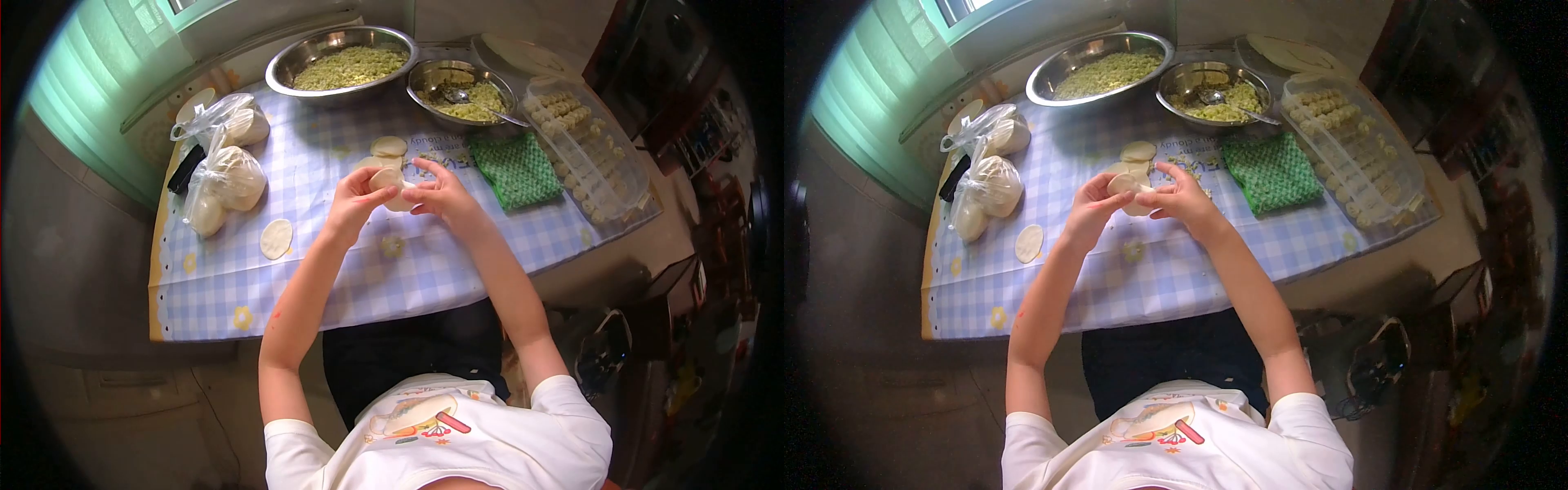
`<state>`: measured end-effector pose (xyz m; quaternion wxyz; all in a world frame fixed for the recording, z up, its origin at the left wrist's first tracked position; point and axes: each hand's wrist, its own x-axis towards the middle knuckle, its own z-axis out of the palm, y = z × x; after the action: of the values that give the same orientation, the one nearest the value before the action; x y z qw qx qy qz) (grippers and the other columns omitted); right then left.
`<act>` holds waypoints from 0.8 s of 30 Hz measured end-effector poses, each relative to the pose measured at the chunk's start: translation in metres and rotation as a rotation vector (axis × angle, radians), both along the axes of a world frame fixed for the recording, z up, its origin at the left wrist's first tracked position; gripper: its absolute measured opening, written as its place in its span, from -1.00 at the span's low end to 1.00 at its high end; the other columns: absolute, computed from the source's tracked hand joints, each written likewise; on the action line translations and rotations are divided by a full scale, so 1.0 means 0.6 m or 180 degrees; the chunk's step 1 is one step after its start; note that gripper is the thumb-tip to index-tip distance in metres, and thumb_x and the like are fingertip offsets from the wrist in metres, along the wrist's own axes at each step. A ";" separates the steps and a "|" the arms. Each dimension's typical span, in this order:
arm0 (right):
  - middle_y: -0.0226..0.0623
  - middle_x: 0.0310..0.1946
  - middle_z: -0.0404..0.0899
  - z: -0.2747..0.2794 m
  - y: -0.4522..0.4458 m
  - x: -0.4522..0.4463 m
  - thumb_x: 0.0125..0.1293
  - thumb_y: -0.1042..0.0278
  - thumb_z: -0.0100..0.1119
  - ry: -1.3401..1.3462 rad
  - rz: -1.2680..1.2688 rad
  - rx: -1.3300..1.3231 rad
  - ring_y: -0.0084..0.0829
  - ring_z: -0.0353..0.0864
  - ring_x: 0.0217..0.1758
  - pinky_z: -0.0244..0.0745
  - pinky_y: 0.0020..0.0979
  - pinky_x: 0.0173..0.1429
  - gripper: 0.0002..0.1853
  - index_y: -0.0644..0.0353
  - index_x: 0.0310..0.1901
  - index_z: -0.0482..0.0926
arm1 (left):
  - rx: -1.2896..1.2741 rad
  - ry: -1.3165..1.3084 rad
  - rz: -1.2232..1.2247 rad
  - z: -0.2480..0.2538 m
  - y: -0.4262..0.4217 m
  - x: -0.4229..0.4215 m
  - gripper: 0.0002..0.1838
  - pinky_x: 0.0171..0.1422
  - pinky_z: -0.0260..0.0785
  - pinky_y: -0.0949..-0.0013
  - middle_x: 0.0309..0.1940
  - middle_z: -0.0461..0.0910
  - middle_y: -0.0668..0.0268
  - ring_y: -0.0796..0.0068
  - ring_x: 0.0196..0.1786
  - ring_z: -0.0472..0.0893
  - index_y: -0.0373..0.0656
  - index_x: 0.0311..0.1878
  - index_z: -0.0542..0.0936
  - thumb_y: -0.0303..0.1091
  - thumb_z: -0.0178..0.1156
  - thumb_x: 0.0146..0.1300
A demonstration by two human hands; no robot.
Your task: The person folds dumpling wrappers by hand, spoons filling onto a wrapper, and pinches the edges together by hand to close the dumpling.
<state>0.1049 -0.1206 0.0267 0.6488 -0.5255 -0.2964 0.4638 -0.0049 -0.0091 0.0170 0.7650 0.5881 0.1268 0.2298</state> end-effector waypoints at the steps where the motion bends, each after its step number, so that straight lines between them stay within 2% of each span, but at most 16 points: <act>1: -0.24 -0.49 0.42 0.000 0.000 0.001 -0.17 0.35 0.18 0.0167 0.0006 0.0026 -0.49 0.43 -0.41 0.35 -0.55 -0.35 -0.30 0.36 -0.01 0.02 | 0.0131 0.0016 -0.0091 0.002 -0.002 -0.001 -0.71 -0.24 0.24 0.57 -0.40 0.44 0.29 0.58 -0.32 0.41 -0.30 -0.28 0.37 -0.48 0.14 -0.15; 3: -0.28 -0.48 0.42 0.000 0.003 0.005 -0.15 0.31 0.17 0.0494 0.0025 0.0078 -0.50 0.42 -0.38 0.34 -0.53 -0.32 -0.42 0.34 -0.07 0.17 | 0.0392 0.0041 -0.0266 0.007 -0.006 -0.003 -0.70 -0.22 0.24 0.55 -0.40 0.43 0.29 0.58 -0.31 0.41 -0.29 -0.26 0.36 -0.48 0.13 -0.13; 6: -0.34 -0.48 0.42 -0.011 0.006 0.011 -0.11 0.34 0.13 0.0510 0.0105 0.0100 -0.54 0.42 -0.40 0.34 -0.55 -0.31 -0.69 0.30 -0.31 0.38 | 0.0306 0.0108 -0.0383 0.011 -0.008 -0.005 -0.69 -0.24 0.24 0.56 -0.41 0.43 0.31 0.59 -0.32 0.40 -0.29 -0.27 0.37 -0.48 0.15 -0.15; 9: -0.38 -0.51 0.42 -0.011 0.005 0.009 -0.08 0.39 0.09 0.0253 -0.0049 0.0123 -0.60 0.40 -0.44 0.31 -0.61 -0.33 -0.84 0.28 -0.46 0.42 | 0.0420 0.0371 -0.0311 0.014 -0.003 -0.008 -0.72 -0.24 0.23 0.57 -0.43 0.43 0.33 0.60 -0.34 0.40 -0.29 -0.29 0.38 -0.45 0.15 -0.14; 12: -0.40 -0.57 0.42 -0.019 0.008 0.009 -0.06 0.42 0.07 -0.0511 -0.0187 0.0331 -0.65 0.37 -0.48 0.27 -0.65 -0.39 -0.89 0.27 -0.50 0.42 | 0.0415 0.0664 -0.0331 0.011 0.002 -0.008 -0.75 -0.25 0.22 0.58 -0.44 0.44 0.33 0.61 -0.35 0.40 -0.28 -0.32 0.40 -0.40 0.13 -0.11; 15: -0.41 -0.60 0.42 -0.009 0.006 0.003 -0.06 0.46 0.06 -0.0753 -0.0578 0.0477 -0.67 0.35 -0.51 0.24 -0.67 -0.43 -0.91 0.27 -0.51 0.41 | 0.0338 0.0891 -0.0258 0.010 0.006 -0.007 -0.80 -0.36 0.22 0.62 -0.50 0.45 0.33 0.64 -0.41 0.40 -0.26 -0.36 0.42 -0.38 0.10 -0.08; 18: -0.41 -0.61 0.42 -0.008 0.005 0.005 -0.06 0.48 0.05 -0.0871 -0.0596 0.0429 -0.67 0.36 -0.52 0.27 -0.65 -0.42 -0.92 0.28 -0.52 0.40 | 0.0331 0.0153 -0.0093 -0.001 0.005 -0.001 -0.83 -0.34 0.22 0.61 -0.51 0.45 0.34 0.64 -0.41 0.40 -0.25 -0.38 0.43 -0.37 0.08 -0.05; 24: -0.35 -0.52 0.42 0.001 0.004 0.000 -0.08 0.45 0.08 -0.0629 -0.0332 0.0696 -0.64 0.39 -0.44 0.32 -0.62 -0.34 -0.84 0.30 -0.43 0.38 | 0.0507 -0.0119 0.0087 0.010 -0.001 -0.002 -0.83 -0.34 0.22 0.62 -0.51 0.45 0.35 0.66 -0.41 0.40 -0.28 -0.37 0.42 -0.39 0.07 -0.04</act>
<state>0.1049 -0.1179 0.0270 0.6930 -0.5095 -0.3797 0.3405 -0.0059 -0.0098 0.0231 0.7148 0.6410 0.1018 0.2605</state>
